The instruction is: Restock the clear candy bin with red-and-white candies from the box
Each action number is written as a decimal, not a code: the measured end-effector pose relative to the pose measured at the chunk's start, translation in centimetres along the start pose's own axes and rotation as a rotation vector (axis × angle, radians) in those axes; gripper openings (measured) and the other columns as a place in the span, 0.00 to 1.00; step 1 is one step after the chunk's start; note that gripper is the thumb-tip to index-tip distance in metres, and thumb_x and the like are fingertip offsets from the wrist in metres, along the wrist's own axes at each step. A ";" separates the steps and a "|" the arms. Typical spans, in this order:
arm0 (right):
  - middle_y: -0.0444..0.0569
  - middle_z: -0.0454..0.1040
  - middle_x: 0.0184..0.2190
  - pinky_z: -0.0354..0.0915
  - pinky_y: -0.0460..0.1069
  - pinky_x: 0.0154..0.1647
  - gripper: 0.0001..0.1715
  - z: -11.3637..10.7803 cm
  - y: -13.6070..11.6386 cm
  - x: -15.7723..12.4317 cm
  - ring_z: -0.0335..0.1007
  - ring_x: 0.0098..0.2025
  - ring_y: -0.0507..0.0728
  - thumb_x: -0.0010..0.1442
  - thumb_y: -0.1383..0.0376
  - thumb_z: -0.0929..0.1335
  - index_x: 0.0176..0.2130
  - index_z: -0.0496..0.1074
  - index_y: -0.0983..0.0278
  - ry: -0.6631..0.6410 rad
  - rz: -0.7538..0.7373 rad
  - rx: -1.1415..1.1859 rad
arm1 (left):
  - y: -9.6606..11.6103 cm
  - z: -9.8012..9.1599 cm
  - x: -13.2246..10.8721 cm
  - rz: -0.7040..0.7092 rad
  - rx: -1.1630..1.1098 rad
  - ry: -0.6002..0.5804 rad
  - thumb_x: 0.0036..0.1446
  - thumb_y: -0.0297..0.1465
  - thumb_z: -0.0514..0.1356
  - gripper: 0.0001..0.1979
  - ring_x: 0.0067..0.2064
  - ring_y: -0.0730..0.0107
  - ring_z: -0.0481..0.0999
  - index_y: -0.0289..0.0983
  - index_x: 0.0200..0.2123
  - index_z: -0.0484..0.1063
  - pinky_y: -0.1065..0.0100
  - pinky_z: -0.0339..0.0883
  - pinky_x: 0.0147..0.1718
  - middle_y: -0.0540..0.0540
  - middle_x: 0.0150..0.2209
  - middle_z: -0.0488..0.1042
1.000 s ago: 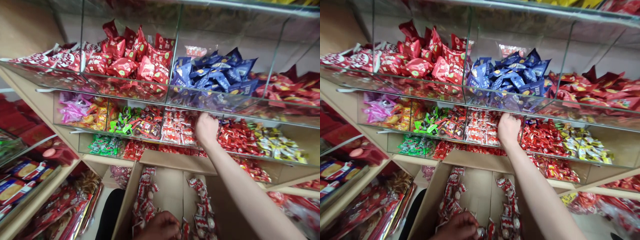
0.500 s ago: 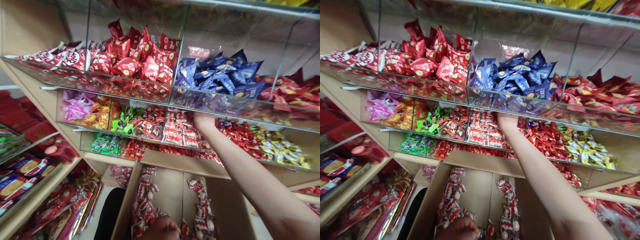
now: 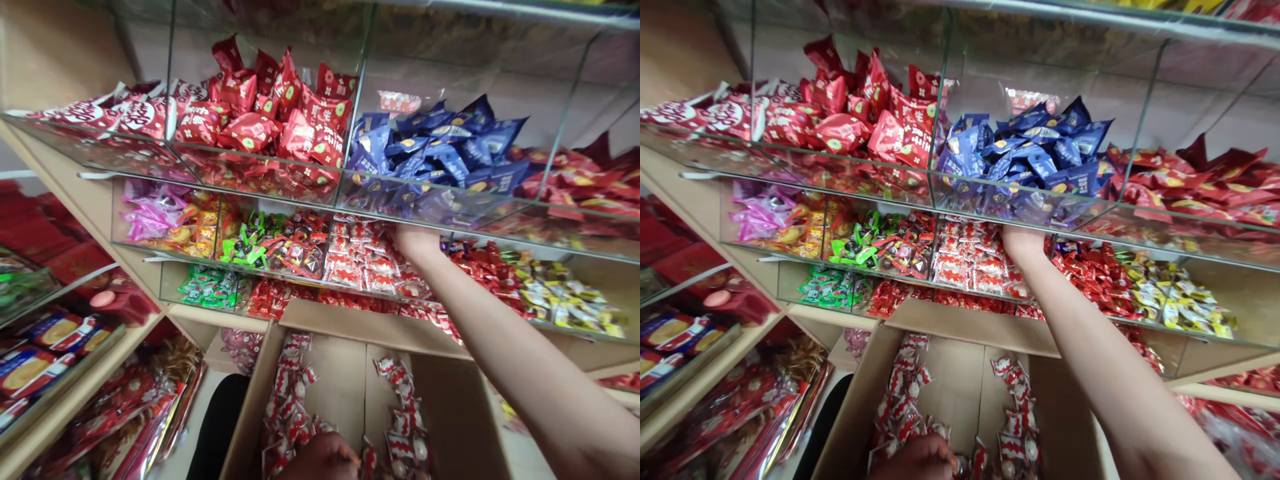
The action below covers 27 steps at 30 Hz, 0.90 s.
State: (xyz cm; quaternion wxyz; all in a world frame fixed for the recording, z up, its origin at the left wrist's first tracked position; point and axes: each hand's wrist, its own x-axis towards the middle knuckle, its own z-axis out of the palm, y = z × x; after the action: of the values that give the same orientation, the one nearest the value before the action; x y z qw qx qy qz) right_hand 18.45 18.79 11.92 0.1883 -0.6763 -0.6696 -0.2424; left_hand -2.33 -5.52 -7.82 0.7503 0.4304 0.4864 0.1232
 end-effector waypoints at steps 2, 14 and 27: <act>0.62 0.70 0.43 0.56 0.59 0.45 0.25 0.3 0.1 0.5 0.63 0.43 0.65 0.56 0.58 0.59 0.48 0.65 0.70 0.019 0.024 0.015 | 0.0 -0.1 0.0 0.003 0.002 -0.003 0.38 0.36 0.58 0.10 0.19 0.78 0.57 0.37 0.23 0.63 0.72 0.48 0.22 0.55 0.18 0.64; 0.62 0.73 0.34 0.61 0.52 0.32 0.24 -1.1 0.8 -2.5 0.69 0.34 0.63 0.57 0.55 0.58 0.41 0.69 0.71 -0.196 0.044 -0.054 | -1.0 -0.4 0.9 0.064 0.004 -0.017 0.38 0.38 0.59 0.12 0.22 0.77 0.61 0.37 0.23 0.62 0.72 0.50 0.24 0.54 0.20 0.66; 0.51 0.72 0.29 0.62 0.47 0.30 0.05 -2.7 -3.7 -24.5 0.68 0.31 0.56 0.50 0.68 0.66 0.30 0.71 0.64 -0.688 -0.524 0.616 | -1.8 -3.7 0.9 0.234 0.989 0.001 0.40 0.33 0.61 0.25 0.54 0.49 0.58 0.42 0.46 0.67 0.57 0.49 0.51 0.43 0.52 0.63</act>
State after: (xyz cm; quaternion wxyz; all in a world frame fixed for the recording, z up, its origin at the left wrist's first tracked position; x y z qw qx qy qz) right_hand 14.87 -2.59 -0.33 0.0808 -0.4401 -0.8795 0.1622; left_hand -5.42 -4.10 -10.31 0.4375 0.7858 0.4354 -0.0383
